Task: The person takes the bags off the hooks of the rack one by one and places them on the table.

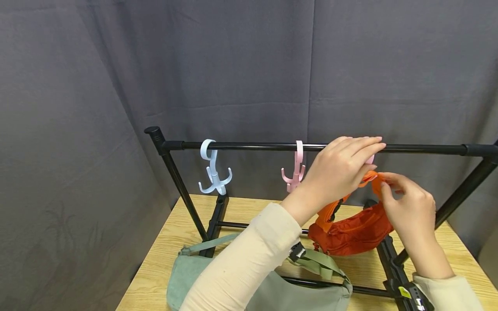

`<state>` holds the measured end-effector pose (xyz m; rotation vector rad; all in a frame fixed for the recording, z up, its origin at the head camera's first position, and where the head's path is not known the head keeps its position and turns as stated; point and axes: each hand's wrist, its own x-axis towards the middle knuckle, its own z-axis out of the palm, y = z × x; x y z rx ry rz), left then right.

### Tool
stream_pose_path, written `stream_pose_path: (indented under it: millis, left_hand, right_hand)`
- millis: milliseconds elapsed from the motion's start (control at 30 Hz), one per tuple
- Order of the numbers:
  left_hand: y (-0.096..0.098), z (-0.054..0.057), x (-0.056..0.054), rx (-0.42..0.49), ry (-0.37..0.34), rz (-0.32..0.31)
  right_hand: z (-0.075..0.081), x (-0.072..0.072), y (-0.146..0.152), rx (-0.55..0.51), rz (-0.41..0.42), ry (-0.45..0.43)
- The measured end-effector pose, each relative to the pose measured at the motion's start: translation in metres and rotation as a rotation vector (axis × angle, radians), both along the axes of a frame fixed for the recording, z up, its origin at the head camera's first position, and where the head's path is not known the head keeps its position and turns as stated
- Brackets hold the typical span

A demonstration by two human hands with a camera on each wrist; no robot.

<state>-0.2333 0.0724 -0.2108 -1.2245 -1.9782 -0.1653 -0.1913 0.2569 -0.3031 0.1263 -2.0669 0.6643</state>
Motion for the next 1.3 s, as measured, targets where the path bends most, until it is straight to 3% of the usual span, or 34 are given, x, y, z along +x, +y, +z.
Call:
stream_pose_path:
  millis: [300,1100,1300]
  left_hand:
    - [0.000,0.000,0.000,0.007,0.011,-0.002]
    - [0.000,0.000,0.001,-0.001,0.013,0.003]
    - [0.001,0.000,0.002,-0.003,0.015,0.002]
  right_hand:
    - [0.007,-0.002,0.001,-0.029,-0.023,0.097]
    - [0.044,-0.005,-0.004,0.010,0.010,0.200]
    - [0.046,0.000,-0.005,0.010,0.014,0.227]
